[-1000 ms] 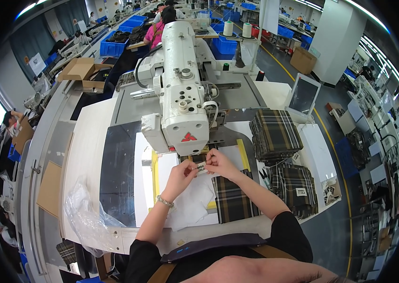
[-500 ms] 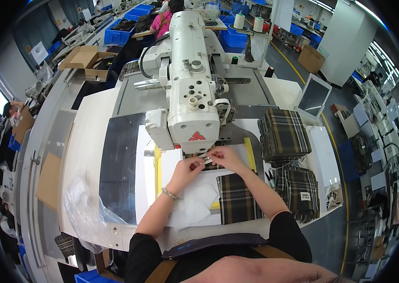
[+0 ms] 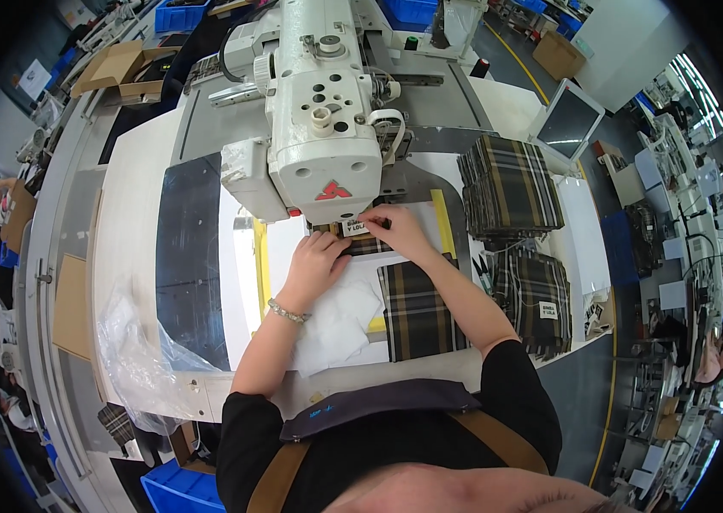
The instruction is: Sewing brand labels onto fabric pouch components using an industrial sewing machine.
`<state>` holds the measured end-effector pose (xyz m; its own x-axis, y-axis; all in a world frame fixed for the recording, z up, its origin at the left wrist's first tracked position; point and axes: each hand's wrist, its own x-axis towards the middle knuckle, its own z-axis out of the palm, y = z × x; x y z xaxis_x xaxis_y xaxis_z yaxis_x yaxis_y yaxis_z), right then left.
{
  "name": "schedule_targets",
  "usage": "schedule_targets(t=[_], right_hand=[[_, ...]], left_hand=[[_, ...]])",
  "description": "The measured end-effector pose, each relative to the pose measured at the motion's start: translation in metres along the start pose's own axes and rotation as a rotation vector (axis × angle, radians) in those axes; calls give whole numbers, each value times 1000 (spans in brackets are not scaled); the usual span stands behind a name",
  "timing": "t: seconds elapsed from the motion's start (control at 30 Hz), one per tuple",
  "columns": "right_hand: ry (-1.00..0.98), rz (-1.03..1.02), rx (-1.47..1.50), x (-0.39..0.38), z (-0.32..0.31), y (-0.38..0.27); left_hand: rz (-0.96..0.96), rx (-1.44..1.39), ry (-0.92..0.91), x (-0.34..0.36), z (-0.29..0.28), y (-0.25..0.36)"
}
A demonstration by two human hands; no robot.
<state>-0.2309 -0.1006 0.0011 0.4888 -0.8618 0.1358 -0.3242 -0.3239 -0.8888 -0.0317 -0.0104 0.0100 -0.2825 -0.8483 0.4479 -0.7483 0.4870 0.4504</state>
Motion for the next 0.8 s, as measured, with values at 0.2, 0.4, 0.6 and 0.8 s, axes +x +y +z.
schedule_targets(t=[0.2,0.4,0.6,0.8], right_hand=[[6,-27,-32,1,2,0],[21,-30,-37,1,6,-2],[29,-40,-57,2,7,-4],[17,-7,-51,2,6,-6]], left_hand=[[65,59,2,-1,2,5],[62,127,-16,-2,0,8],[74,166,-10,-1,0,9],[65,173,-39,-2,3,10]])
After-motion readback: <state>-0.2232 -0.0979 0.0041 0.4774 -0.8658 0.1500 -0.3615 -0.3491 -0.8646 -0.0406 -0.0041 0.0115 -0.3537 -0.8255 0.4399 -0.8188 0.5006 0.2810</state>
